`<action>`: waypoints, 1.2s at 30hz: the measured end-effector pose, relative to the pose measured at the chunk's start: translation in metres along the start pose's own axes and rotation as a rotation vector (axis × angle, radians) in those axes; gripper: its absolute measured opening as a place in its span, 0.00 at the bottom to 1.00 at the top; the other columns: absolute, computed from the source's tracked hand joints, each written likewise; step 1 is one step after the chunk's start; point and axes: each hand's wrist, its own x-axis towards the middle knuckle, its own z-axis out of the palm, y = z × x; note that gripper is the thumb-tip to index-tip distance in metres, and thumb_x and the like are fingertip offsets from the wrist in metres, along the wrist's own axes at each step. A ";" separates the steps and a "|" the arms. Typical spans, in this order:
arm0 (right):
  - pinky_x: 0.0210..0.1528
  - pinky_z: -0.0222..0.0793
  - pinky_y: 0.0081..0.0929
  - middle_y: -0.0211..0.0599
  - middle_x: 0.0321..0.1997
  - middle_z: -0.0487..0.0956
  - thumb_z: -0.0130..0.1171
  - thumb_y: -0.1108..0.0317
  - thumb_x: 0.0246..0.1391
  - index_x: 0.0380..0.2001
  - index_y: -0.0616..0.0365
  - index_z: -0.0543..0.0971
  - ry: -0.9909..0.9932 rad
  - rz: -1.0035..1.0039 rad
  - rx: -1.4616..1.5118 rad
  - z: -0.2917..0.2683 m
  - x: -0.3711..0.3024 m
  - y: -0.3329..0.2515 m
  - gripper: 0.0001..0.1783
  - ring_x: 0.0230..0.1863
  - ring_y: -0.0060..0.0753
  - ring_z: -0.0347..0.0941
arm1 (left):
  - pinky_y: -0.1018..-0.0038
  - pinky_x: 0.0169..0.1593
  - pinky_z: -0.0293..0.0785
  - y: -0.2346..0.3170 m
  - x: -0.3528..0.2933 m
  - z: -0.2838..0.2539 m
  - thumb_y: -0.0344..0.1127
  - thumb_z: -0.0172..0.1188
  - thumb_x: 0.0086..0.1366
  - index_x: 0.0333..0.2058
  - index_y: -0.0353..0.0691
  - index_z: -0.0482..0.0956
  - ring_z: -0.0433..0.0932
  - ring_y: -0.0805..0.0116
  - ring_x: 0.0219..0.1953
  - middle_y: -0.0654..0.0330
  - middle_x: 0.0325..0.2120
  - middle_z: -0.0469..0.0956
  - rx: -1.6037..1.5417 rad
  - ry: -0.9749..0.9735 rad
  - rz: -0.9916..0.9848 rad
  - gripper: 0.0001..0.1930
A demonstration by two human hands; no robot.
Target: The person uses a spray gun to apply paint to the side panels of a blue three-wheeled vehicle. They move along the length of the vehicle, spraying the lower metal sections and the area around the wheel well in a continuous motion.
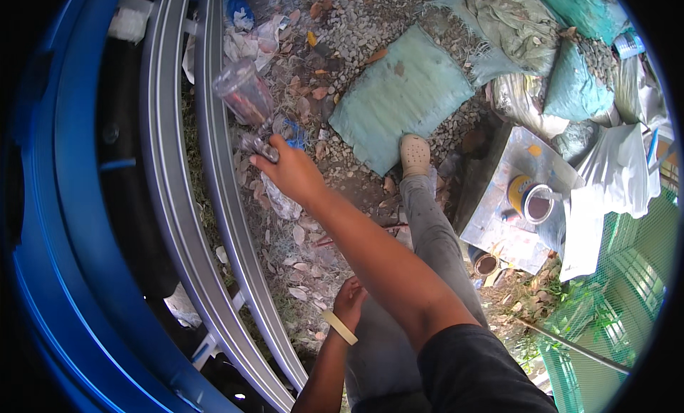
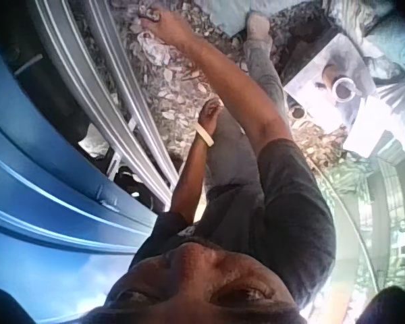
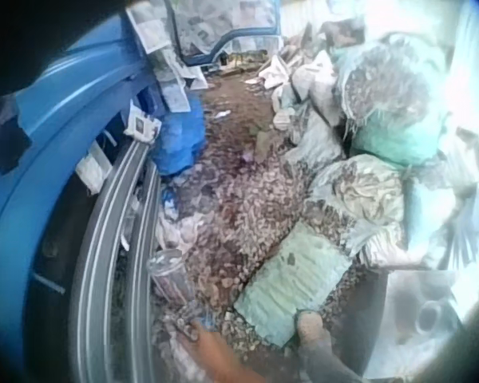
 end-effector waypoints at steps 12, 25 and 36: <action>0.43 0.76 0.54 0.56 0.35 0.85 0.63 0.40 0.65 0.51 0.54 0.77 -0.259 -0.038 -0.175 -0.061 0.087 -0.026 0.29 0.39 0.64 0.83 | 0.71 0.50 0.77 0.092 0.099 0.054 0.49 0.59 0.76 0.61 0.37 0.75 0.81 0.64 0.47 0.55 0.47 0.82 -0.008 0.022 -0.220 0.25; 0.46 0.78 0.55 0.57 0.32 0.84 0.62 0.40 0.65 0.53 0.56 0.76 -0.621 0.074 -0.184 -0.057 0.101 -0.061 0.30 0.40 0.63 0.84 | 0.64 0.59 0.76 0.077 0.106 0.034 0.41 0.58 0.76 0.60 0.30 0.75 0.81 0.58 0.54 0.49 0.51 0.82 0.043 0.025 -0.290 0.22; 0.44 0.74 0.54 0.57 0.33 0.84 0.65 0.47 0.65 0.52 0.55 0.75 -0.077 0.017 -0.044 -0.092 0.278 -0.127 0.25 0.39 0.64 0.83 | 0.63 0.63 0.74 0.177 0.153 -0.036 0.39 0.62 0.74 0.64 0.36 0.74 0.79 0.55 0.58 0.47 0.58 0.79 0.149 0.202 -0.290 0.24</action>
